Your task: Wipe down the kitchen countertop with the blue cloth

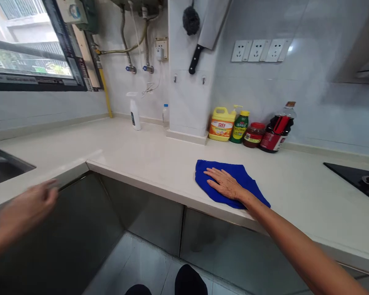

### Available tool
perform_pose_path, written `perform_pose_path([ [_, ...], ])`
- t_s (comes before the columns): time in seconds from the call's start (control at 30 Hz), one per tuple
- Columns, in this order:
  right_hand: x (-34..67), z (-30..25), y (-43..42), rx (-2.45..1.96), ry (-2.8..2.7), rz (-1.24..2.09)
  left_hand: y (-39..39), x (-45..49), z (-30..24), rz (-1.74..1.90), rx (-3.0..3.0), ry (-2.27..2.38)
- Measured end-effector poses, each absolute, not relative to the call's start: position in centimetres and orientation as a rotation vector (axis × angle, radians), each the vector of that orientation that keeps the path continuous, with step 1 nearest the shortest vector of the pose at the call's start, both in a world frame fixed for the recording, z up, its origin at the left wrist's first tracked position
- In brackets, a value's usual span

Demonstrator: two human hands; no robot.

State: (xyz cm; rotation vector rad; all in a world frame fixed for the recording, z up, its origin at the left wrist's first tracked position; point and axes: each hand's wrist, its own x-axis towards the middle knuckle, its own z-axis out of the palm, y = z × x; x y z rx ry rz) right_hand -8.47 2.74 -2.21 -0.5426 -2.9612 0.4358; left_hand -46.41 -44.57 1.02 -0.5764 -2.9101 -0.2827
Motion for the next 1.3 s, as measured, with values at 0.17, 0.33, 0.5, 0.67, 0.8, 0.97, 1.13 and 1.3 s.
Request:
perform_pose_path([
  [0.17,-4.4,-1.8,3.3,-0.568,-2.968,0.465,-29.4,-38.2,3.0,-0.599,-1.016,-2.697],
  [0.33,1.1,-1.9,4.5,-0.647,-2.956,0.442,-22.1,-36.0,3.3,-0.695,-1.131,-2.765],
  [0.5,4.2,-1.6,4.9,-0.704,-2.972,0.454,-19.4,-37.5,1.6,-0.714,-0.947,-3.034],
  [0.67,3.4,-1.3,4.9,-0.757,-2.993,0.431,-18.2,-37.9,1.5,-0.814,-0.755,-3.069],
  [0.8,1.2,-1.4,5.1,-0.781,-3.008,0.36,-17.9,-37.8,1.3,-0.863,-0.678,-3.031],
  [0.97,-3.3,-1.5,5.0,-0.681,-3.033,0.297,-18.0,-37.8,0.7,-0.907,-0.676,-2.996],
  [1.13,-8.5,-1.2,3.3,-0.568,-3.052,0.317,-18.2,-37.6,0.9,-0.912,-0.666,-2.998],
  [1.3,-12.3,-0.5,0.1,-0.413,-3.082,0.338,-18.0,-37.6,1.0,-0.875,-0.646,-3.012],
])
